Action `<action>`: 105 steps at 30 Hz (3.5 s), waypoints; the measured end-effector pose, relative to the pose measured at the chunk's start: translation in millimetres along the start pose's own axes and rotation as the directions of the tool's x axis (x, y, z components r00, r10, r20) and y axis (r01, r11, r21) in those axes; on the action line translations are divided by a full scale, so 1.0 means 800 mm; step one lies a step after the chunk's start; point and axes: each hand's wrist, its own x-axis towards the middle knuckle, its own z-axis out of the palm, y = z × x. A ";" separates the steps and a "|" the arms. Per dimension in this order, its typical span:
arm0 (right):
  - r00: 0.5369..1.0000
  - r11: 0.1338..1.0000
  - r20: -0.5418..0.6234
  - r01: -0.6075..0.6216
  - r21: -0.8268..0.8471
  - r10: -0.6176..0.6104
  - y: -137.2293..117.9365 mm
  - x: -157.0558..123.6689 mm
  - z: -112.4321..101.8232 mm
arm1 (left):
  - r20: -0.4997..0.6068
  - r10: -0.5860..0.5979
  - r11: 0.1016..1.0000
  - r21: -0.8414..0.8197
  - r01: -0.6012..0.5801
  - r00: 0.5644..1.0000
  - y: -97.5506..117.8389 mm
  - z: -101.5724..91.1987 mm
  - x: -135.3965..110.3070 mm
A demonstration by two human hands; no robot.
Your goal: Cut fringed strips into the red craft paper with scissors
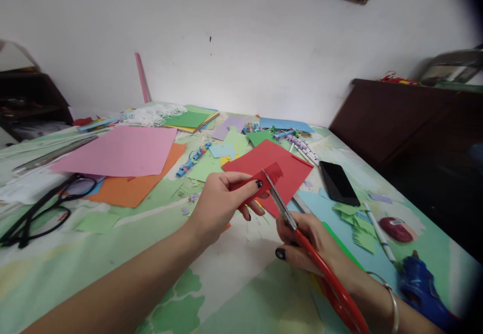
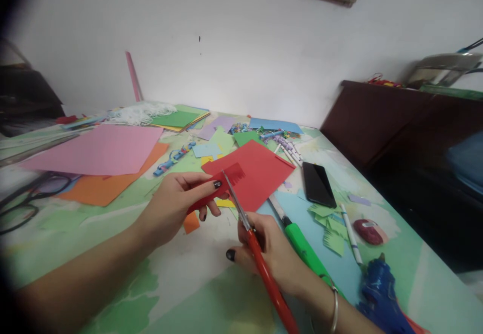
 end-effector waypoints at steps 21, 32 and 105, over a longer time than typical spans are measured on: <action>0.998 0.995 0.057 0.021 0.099 -0.027 0.008 -0.002 -0.005 | -0.021 -0.066 0.997 0.047 0.067 0.998 -0.003 0.002 -0.002; 0.995 0.983 0.098 0.000 0.182 -0.018 0.015 -0.003 -0.005 | -0.035 -0.050 0.998 0.034 0.052 0.998 -0.001 0.002 -0.002; 0.992 0.984 0.116 0.024 0.174 -0.045 0.015 -0.004 -0.006 | -0.056 -0.024 0.996 0.084 0.028 0.998 -0.004 0.003 -0.003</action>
